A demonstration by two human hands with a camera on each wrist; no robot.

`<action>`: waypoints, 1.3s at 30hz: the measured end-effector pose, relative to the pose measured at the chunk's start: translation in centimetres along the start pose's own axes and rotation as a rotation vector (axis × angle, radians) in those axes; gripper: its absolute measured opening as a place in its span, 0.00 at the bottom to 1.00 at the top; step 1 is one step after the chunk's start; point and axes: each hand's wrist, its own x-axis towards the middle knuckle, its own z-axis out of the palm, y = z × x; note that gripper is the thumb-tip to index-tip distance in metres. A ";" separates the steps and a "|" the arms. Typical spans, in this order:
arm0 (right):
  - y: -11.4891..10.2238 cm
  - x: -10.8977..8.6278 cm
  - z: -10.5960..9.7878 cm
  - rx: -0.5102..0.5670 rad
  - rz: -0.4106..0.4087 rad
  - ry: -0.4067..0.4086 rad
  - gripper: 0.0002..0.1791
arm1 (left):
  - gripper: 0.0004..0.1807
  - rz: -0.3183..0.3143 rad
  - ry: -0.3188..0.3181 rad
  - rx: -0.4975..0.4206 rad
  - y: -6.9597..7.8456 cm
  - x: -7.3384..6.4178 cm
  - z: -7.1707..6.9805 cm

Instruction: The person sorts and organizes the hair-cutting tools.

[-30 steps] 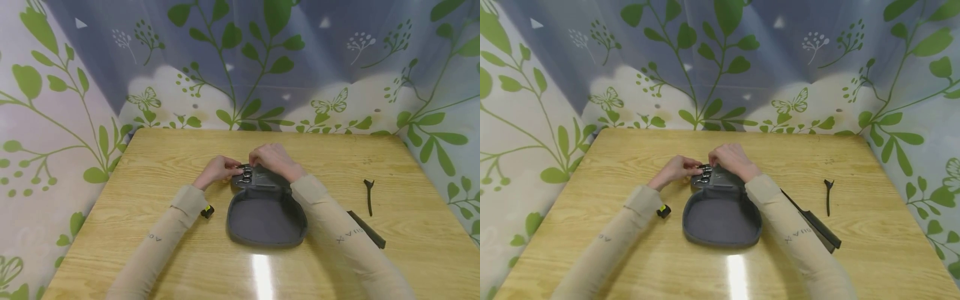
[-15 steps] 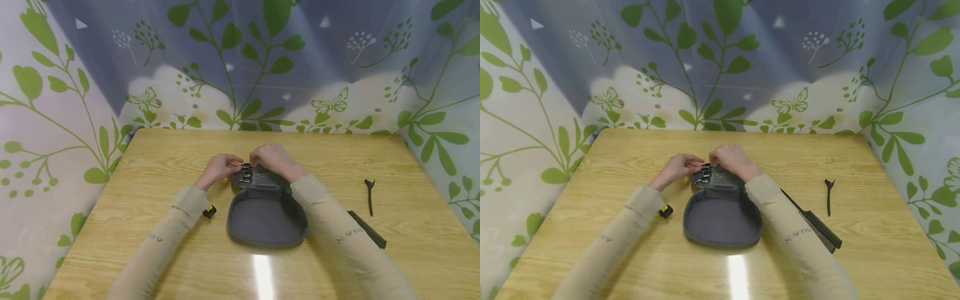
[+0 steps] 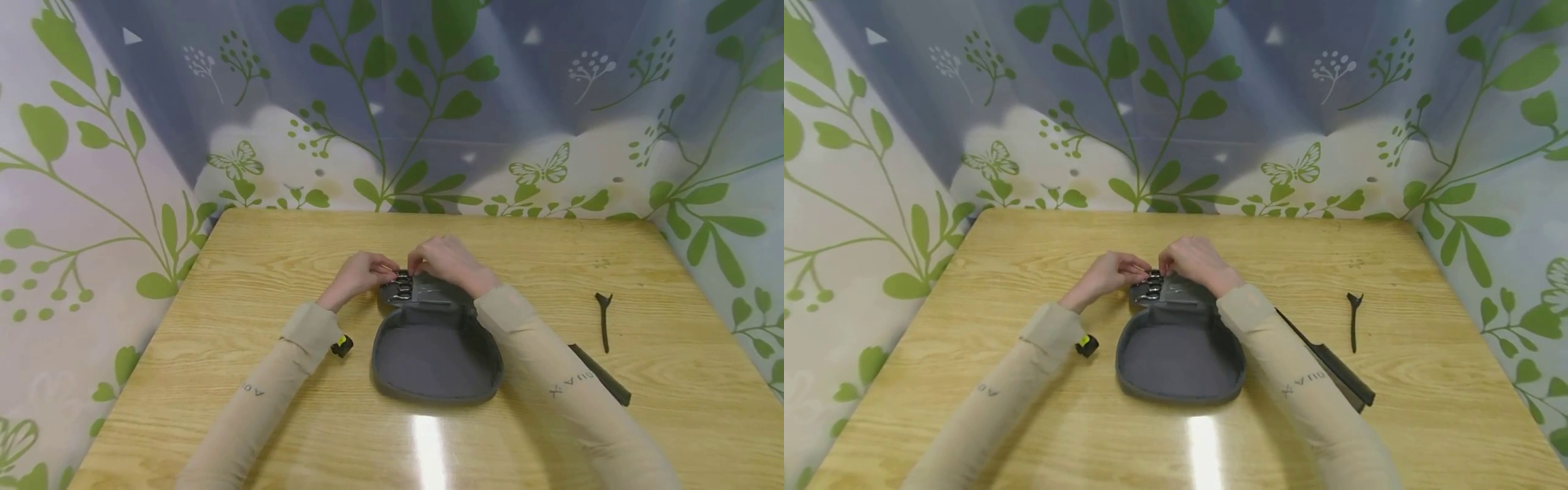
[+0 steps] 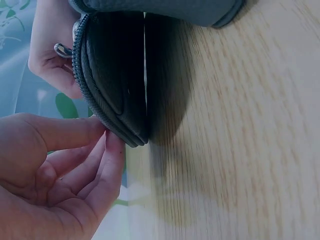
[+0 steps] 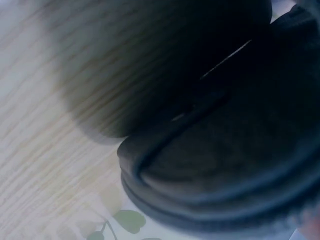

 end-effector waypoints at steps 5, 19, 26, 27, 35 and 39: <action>0.0 0.0 -0.3 0.033 0.003 -0.035 0.02 | 0.14 -0.019 0.001 -0.008 0.0 -0.1 0.0; 0.4 -0.7 -1.8 0.157 0.006 -0.094 0.06 | 0.11 -0.021 0.035 0.028 0.2 -0.5 0.4; 0.4 -2.6 -3.4 0.276 0.066 -0.143 0.08 | 0.11 -0.021 0.065 0.010 -0.1 -1.2 0.6; 0.5 -3.2 -3.8 0.279 0.086 -0.141 0.08 | 0.12 -0.020 0.069 0.008 -0.1 -1.3 0.7; 1.6 -8.9 -6.4 0.190 0.306 -0.005 0.08 | 0.11 -0.004 0.117 -0.023 -0.4 -2.5 1.1; 2.5 -12.8 -7.1 0.162 0.442 0.076 0.09 | 0.11 0.016 0.145 -0.008 -0.5 -3.3 1.1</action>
